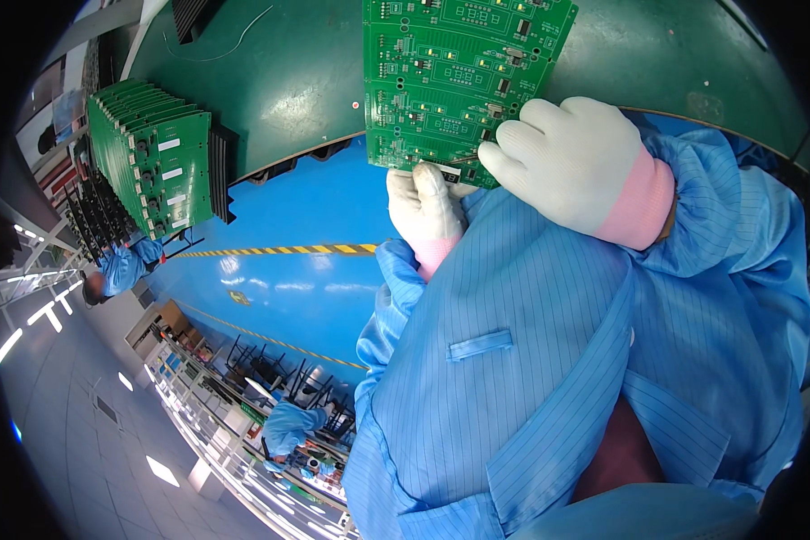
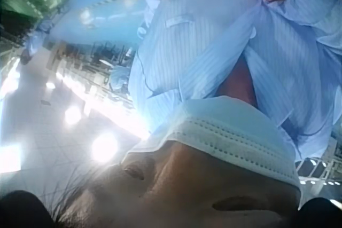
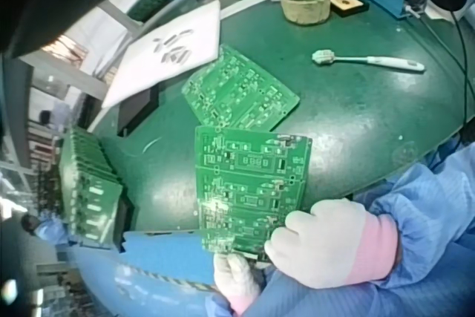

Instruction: Soldering and assembling components onto printed circuit boards at a manual assembly station.

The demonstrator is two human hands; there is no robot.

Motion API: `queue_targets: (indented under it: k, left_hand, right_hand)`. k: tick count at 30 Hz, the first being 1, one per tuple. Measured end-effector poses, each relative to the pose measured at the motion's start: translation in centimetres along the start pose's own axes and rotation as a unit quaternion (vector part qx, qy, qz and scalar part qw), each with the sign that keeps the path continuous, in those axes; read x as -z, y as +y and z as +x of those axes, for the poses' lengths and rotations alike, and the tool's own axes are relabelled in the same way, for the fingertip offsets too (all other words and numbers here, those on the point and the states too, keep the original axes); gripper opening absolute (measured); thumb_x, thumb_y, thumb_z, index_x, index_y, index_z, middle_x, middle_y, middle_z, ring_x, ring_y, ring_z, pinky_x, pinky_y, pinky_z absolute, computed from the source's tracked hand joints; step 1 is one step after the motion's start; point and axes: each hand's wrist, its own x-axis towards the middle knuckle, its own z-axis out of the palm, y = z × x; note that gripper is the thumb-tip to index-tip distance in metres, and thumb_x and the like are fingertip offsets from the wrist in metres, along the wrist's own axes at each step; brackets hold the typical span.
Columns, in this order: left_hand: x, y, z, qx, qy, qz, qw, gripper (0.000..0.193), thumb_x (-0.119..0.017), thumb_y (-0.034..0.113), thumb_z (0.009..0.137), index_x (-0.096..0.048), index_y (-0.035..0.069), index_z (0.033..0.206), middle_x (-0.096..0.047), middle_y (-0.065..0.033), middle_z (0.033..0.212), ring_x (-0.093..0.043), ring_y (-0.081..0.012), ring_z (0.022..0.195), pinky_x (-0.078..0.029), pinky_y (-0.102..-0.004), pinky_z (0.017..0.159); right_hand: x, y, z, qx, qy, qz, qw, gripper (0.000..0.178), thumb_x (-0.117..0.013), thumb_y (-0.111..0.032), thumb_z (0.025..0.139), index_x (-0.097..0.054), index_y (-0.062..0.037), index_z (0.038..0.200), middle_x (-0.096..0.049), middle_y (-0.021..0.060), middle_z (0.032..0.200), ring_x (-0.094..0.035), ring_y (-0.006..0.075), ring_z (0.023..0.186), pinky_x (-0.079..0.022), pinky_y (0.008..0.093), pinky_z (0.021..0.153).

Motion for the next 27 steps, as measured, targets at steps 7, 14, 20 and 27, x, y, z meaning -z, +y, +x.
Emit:
queue_targets:
  k: [7,14,20,27]
  left_hand:
    - [-0.3,0.6,-0.3,0.032,-0.005,-0.008,0.999,0.025,-0.053,0.021,0.096,-0.048,-0.002,0.105,-0.061,-0.0125,0.081,-0.057,-0.0132,0.059,-0.052,-0.0226,0.054]
    - [-0.8,0.6,-0.3,0.048,0.001,-0.043,0.998,0.025,-0.052,0.019,0.096,-0.049,-0.001,0.109,-0.062,-0.0123,0.087,-0.057,-0.0133,0.060,-0.051,-0.0228,0.055]
    - [1.7,0.3,1.0,0.010,-0.062,-0.003,0.998,0.040,-0.056,0.029,0.096,-0.049,-0.003,0.120,-0.062,-0.0130,0.100,-0.060,-0.0137,0.072,-0.049,-0.0238,0.062]
    - [6.0,5.9,4.8,0.124,-0.281,-0.056,0.950,0.055,-0.065,0.033,0.090,-0.048,-0.007,0.125,-0.064,-0.0152,0.104,-0.060,-0.0143,0.079,-0.048,-0.0221,0.068]
  right_hand:
    - [-0.1,-0.6,-0.7,-0.038,-0.020,0.011,0.999,0.016,-0.058,-0.015,0.075,-0.057,-0.0122,0.091,-0.045,0.0012,0.079,-0.046,0.0173,0.068,-0.040,0.0284,0.056]
    - [0.2,-0.5,-0.5,-0.100,-0.035,0.037,0.994,0.018,-0.058,-0.014,0.075,-0.058,-0.0121,0.093,-0.046,0.0010,0.079,-0.047,0.0172,0.068,-0.040,0.0276,0.058]
    - [1.1,2.5,1.6,0.012,0.033,0.057,0.998,0.020,-0.058,-0.015,0.076,-0.060,-0.0117,0.096,-0.050,0.0020,0.080,-0.050,0.0173,0.070,-0.041,0.0274,0.059]
    - [1.5,7.6,3.2,0.013,0.061,0.321,0.945,0.020,-0.058,-0.012,0.080,-0.064,-0.0053,0.099,-0.060,0.0080,0.087,-0.058,0.0228,0.075,-0.047,0.0303,0.066]
